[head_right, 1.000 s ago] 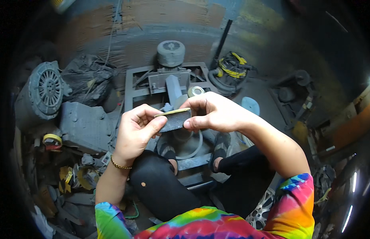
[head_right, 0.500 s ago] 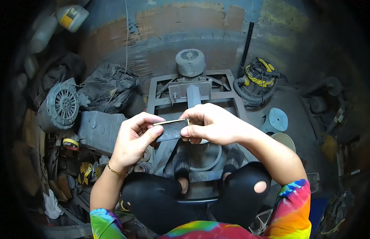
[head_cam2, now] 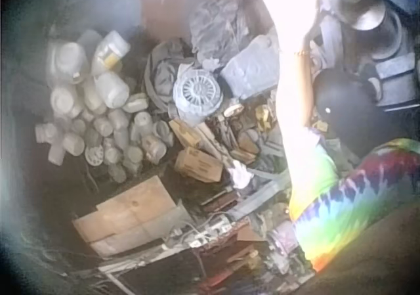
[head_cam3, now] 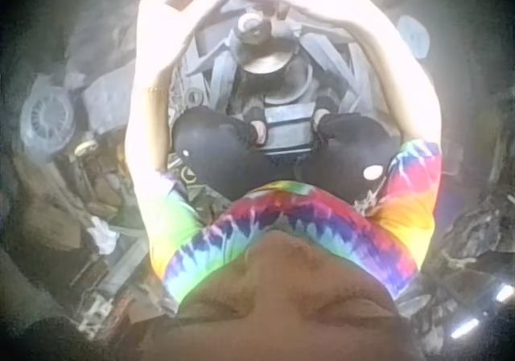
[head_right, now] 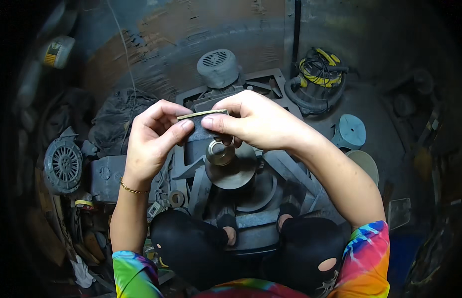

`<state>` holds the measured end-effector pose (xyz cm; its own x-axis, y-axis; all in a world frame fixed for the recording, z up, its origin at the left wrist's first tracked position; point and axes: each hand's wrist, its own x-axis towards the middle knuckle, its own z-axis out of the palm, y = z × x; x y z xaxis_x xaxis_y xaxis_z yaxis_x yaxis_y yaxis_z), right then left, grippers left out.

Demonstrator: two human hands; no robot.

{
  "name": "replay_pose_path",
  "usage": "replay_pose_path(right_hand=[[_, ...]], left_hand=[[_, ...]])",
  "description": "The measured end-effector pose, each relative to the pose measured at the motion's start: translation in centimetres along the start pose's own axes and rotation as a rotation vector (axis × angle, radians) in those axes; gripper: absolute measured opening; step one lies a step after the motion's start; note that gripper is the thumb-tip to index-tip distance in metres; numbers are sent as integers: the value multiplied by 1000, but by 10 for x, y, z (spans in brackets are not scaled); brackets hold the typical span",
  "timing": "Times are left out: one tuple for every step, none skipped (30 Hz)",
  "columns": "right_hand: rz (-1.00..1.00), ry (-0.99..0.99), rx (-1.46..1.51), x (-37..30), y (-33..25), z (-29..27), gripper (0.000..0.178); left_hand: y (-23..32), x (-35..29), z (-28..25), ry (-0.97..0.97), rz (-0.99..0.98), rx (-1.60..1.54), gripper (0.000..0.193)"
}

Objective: The person cleans and sands a small circular part using sandpaper, then wraps yellow tape around the exterior edge of the part.

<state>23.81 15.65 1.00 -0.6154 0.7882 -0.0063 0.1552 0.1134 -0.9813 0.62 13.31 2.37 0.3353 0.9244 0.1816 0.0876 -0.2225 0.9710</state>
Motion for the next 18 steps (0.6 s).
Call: replay_pose_path(right_hand=[[-29, 17, -39, 1, 4, -4, 35], [-31, 21, -33, 3, 7, -6, 35], [-4, 16, -27, 5, 11, -8, 33], [23, 11, -21, 6, 13, -10, 31], [26, 13, -11, 9, 19, -8, 31], [26, 41, 21, 12, 25, -5, 31], [26, 69, 53, 14, 31, -3, 30], [33, 69, 54, 16, 35, -3, 30], [70, 81, -39, 17, 41, -5, 29], [107, 91, -133, 18, 46, -6, 28], [149, 99, -83, 19, 47, -4, 28], [150, 93, -85, 20, 52, -4, 28], [167, 88, -63, 23, 59, -3, 28], [190, 81, -39, 25, 65, -2, 28], [218, 85, 4, 25, 62, -1, 28], [224, 75, 4, 27, 64, 1, 28], [225, 75, 26, 27, 69, 2, 27], [226, 75, 48, 27, 74, 3, 26]], left_hand=[[-4, 3, 2, -4, -3, -4, 17], [-8, 7, 2, -30, -59, -28, 17], [-12, 10, 2, -56, -115, -53, 17], [-16, 14, 0, -61, -117, -49, 17], [-24, 17, -5, -127, -163, -68, 17], [-30, 21, -8, -192, -208, -89, 17], [-35, 25, -9, -197, -213, -89, 17], [-41, 28, -9, -199, -217, -95, 17], [-47, 30, -9, -203, -232, -104, 17], [-55, 33, -9, -206, -247, -113, 16], [-61, 33, -9, -194, -259, -119, 16], [-71, 33, -10, -188, -291, -80, 16], [-76, 32, -10, -178, -308, -67, 15], [-83, 32, -9, -169, -329, -59, 15], [-84, 33, -10, -167, -375, -60, 15], [-86, 33, -11, -159, -381, -65, 15], [-89, 32, -11, -180, -403, -40, 15], [-92, 32, -11, -202, -426, -14, 15]])
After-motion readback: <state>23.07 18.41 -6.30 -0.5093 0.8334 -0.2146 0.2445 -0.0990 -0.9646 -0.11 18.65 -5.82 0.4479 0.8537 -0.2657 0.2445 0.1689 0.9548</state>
